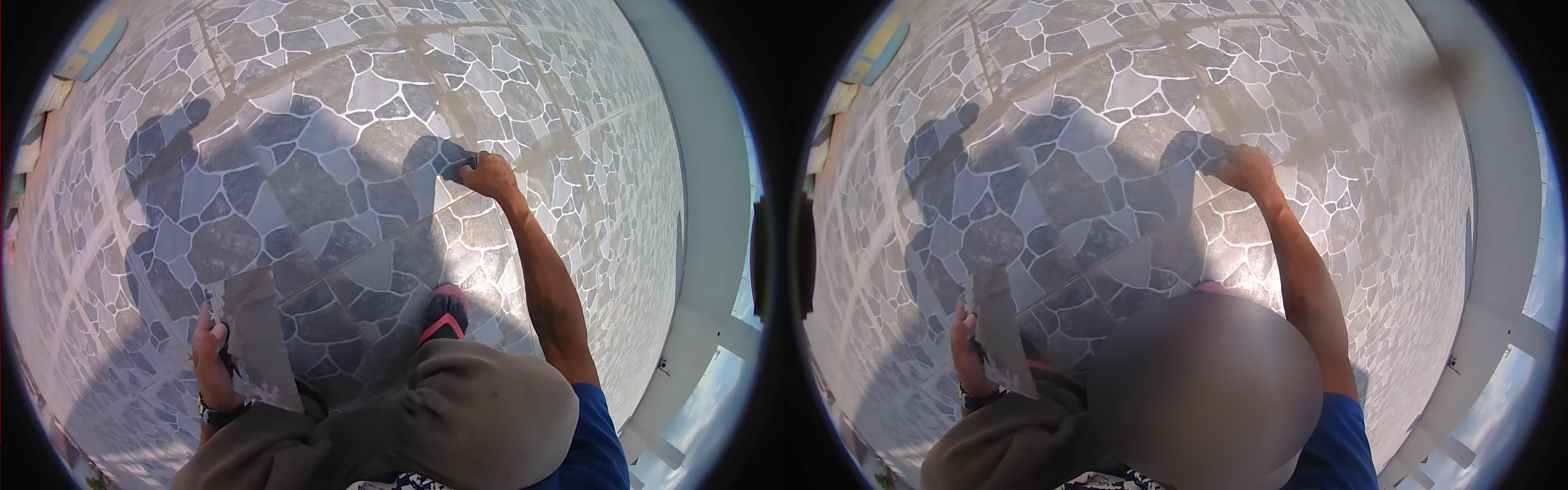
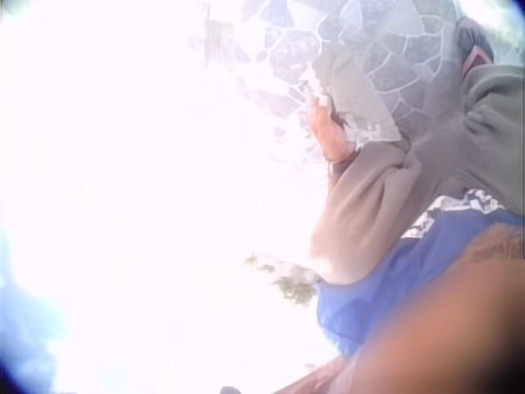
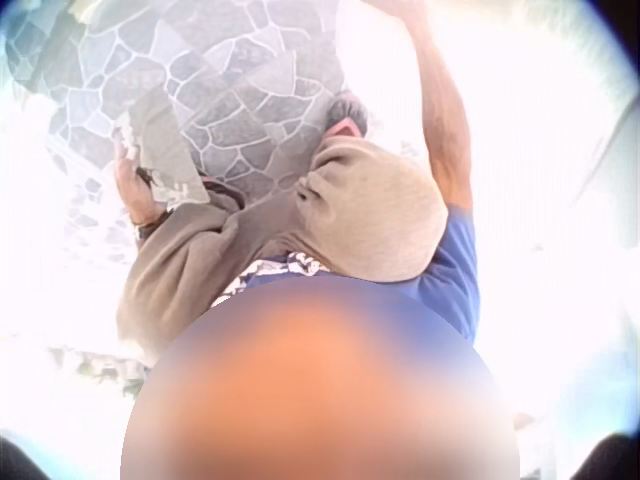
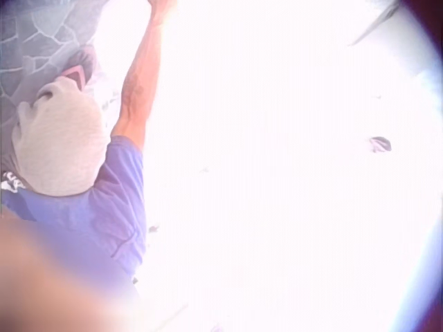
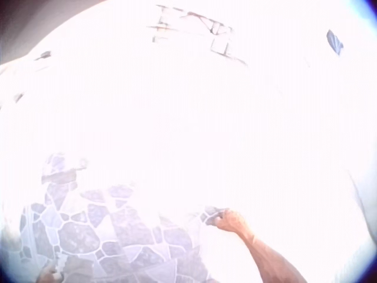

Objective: Apply grout to the joints between floor tiles using a small trowel.

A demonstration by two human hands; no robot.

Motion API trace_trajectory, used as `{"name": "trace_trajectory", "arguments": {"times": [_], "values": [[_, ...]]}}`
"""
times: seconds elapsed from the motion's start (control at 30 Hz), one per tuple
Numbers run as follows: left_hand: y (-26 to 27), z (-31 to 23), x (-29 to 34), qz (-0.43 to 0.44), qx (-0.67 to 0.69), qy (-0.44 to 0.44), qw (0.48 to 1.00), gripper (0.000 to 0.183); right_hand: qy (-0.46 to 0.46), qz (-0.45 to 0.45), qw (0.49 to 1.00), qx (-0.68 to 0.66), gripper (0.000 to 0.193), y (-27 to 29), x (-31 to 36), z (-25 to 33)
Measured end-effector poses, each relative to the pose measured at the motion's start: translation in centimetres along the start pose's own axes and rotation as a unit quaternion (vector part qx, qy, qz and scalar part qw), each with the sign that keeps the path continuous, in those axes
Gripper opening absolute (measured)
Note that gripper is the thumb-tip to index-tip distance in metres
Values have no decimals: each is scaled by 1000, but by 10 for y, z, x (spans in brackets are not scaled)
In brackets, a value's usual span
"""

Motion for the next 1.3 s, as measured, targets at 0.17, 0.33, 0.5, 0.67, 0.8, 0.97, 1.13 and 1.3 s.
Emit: {"name": "trace_trajectory", "arguments": {"times": [0.17,0.33,0.5,0.67,0.8,0.97,1.13,1.3], "values": [[4,6,-8,-14,-30,-1,999,60,-63,157,921,-351,37,9,-14,-3],[2,8,-6,-39,-5,14,999,60,149,-14,987,-51,28,65,22,-42],[-19,3,-7,-35,3,18,999,60,215,-116,965,100,47,18,82,-60],[-18,-8,6,-60,-9,-2,998,58,247,-37,964,97,42,-3,93,-69],[-33,-3,6,-61,5,-14,998,56,226,-62,967,100,45,38,70,-91],[-29,-11,20,-85,-20,-24,996,56,296,-41,941,159,56,-7,79,-127],[-9,5,19,-103,-2,-22,994,55,322,-2,937,136,55,31,78,-136],[-22,-2,21,-102,-2,-11,995,50,332,-99,924,161,54,8,76,-130]]}}
Point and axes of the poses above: each hand's wrist, its own x-axis away from the middle knuckle, its own y-axis out of the back of the hand, z = x × y, the point moved 10 cm from there along -x, towards the middle knuckle, and after that the axes turned 10 degrees about -x, right-handed, at the moved point
